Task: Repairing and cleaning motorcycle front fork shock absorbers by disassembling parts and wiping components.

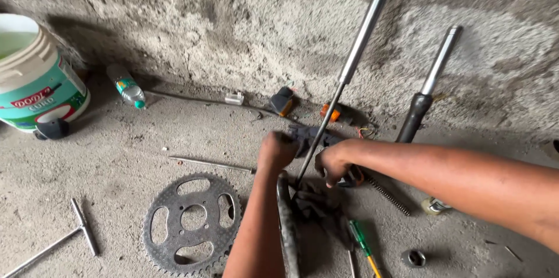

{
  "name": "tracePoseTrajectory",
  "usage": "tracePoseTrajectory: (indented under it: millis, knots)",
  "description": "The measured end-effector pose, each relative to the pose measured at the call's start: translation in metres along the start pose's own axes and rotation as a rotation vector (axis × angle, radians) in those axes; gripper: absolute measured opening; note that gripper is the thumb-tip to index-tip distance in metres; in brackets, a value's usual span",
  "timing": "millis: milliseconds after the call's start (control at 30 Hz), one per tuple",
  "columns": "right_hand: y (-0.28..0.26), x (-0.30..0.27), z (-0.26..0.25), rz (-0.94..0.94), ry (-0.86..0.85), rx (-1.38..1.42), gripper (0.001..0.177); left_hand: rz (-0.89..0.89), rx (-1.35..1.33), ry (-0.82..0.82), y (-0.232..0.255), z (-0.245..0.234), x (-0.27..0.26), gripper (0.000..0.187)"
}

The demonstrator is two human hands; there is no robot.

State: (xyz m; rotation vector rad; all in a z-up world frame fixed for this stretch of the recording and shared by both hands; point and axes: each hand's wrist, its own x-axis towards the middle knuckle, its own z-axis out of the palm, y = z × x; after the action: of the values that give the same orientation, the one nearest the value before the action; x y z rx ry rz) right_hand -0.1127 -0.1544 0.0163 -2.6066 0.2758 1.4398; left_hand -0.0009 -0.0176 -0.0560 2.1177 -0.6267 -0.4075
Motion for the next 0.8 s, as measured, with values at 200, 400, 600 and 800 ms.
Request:
tracePoseTrajectory:
  millis: [200,400,600,800]
  knots:
    - [-0.001,0.074,0.011,-0.208,-0.074,-0.132,0.036,0.091,-0.023,-0.025,0.013,-0.023,0.018,0.028]
    - [-0.016,0.101,0.01,-0.261,-0.068,0.007,0.035,0.14,-0.004,-0.078,0.01,-0.024,0.022,0.029]
    - [-0.001,0.069,0.028,-0.17,-0.31,0.361,0.026,-0.027,0.305,-0.939,0.029,-0.024,0.014,0.026]
    - [0.035,-0.033,0.041,0.035,-0.066,0.446,0.022,-0.018,0.698,-1.459,0.025,0.043,0.0,0.015]
